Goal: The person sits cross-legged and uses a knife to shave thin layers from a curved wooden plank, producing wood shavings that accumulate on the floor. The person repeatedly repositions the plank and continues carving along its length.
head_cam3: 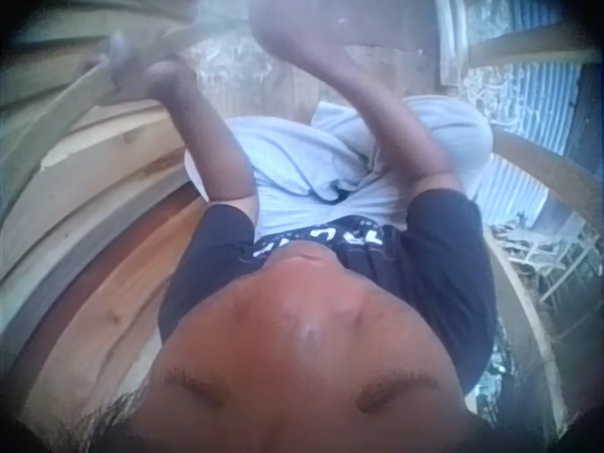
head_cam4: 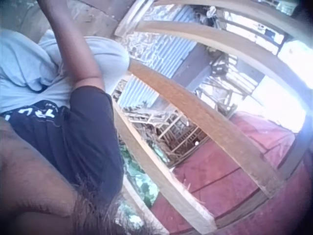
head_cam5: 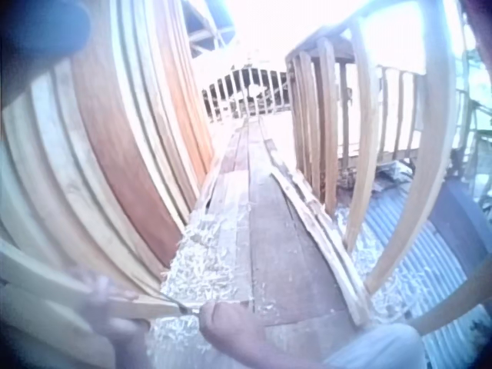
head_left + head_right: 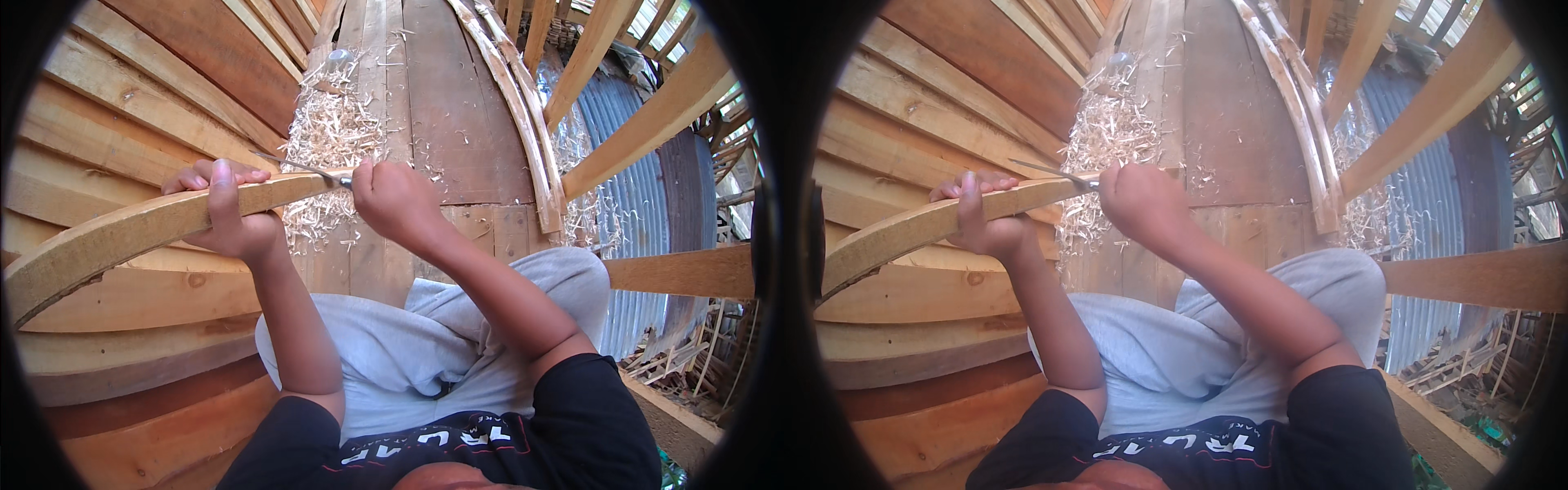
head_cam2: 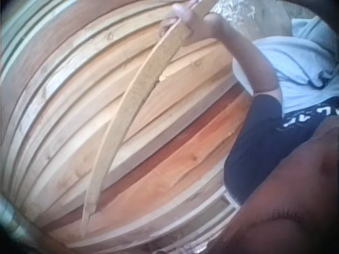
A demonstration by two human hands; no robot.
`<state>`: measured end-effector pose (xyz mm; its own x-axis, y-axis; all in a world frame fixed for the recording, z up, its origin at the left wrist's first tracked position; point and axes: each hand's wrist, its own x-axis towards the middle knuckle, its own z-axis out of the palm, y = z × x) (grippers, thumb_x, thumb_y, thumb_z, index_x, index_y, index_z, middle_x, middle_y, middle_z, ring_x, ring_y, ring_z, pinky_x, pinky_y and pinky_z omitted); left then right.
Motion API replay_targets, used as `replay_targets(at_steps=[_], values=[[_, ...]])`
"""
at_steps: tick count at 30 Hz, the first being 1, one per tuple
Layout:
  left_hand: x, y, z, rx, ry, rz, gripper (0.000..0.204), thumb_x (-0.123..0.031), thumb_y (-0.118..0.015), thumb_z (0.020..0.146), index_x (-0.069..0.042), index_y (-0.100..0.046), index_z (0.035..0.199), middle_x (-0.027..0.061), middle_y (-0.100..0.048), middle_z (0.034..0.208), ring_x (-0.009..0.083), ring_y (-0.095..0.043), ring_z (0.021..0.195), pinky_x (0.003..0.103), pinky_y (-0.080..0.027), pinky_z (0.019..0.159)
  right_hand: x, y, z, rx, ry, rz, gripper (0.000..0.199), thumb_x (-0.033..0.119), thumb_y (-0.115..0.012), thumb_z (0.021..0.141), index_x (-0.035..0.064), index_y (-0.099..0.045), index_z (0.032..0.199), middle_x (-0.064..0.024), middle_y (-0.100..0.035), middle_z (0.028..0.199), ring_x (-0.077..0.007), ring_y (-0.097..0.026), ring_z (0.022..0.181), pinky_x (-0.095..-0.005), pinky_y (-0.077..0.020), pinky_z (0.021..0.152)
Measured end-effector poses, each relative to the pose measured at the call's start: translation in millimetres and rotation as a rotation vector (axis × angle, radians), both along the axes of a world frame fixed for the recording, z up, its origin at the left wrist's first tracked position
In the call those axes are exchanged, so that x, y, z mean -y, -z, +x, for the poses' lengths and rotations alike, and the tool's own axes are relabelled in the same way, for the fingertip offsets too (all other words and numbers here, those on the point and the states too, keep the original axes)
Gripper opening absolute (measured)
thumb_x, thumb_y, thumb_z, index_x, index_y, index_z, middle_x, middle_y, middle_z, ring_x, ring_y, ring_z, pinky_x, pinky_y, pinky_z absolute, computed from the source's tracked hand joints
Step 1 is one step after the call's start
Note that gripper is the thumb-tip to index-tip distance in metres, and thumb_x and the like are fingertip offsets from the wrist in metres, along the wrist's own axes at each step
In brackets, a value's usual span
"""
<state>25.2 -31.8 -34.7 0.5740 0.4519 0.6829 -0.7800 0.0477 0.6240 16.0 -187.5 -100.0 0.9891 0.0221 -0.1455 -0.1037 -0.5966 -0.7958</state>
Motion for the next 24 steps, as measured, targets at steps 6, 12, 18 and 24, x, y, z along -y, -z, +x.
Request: replay_targets(at_steps=[6,12,18,24], values=[[22.4,-6.3,-7.1,-0.031,-0.038,-0.039,0.026,-0.001,-0.060,0.079,-0.003,-0.039,0.093,0.0063,-0.047,0.063,0.0156,-0.055,0.046,0.028,-0.053,0.048,17.9,77.9,29.8,-0.025,0.125,-0.034,0.056,0.032,-0.030,0.097,-0.0073,-0.066,0.079,-0.0323,-0.064,0.086,-0.0504,-0.062,0.085,-0.0545,-0.0485,0.082],[7.8,-1.0,-5.0,0.001,-0.014,-0.017,0.025,0.001,-0.059,0.078,-0.003,-0.040,0.093,0.0057,-0.046,0.064,0.0145,-0.055,0.047,0.028,-0.053,0.047,3.3,-1.6,-3.7,0.012,0.015,-0.016,0.056,0.032,-0.030,0.096,-0.0065,-0.067,0.082,-0.0321,-0.064,0.086,-0.0498,-0.062,0.086,-0.0542,-0.0487,0.083],[20.1,-2.7,-3.9,0.010,-0.076,-0.020,0.024,0.003,-0.058,0.078,-0.002,-0.039,0.091,0.0061,-0.047,0.064,0.0147,-0.054,0.044,0.027,-0.052,0.046,32.4,93.5,32.3,-0.056,0.002,-0.263,0.030,0.019,-0.040,0.093,0.0014,-0.064,0.099,-0.0190,-0.069,0.095,-0.0391,-0.067,0.086,-0.0491,-0.0541,0.074],[11.1,-2.8,-3.5,-0.015,-0.098,-0.039,0.024,0.002,-0.059,0.079,-0.001,-0.039,0.092,0.0065,-0.047,0.066,0.0152,-0.053,0.043,0.027,-0.053,0.046,7.0,14.2,7.5,-0.085,-0.007,-0.033,0.051,0.032,-0.031,0.095,-0.0038,-0.067,0.092,-0.0330,-0.063,0.101,-0.0482,-0.061,0.098,-0.0534,-0.0469,0.089]])
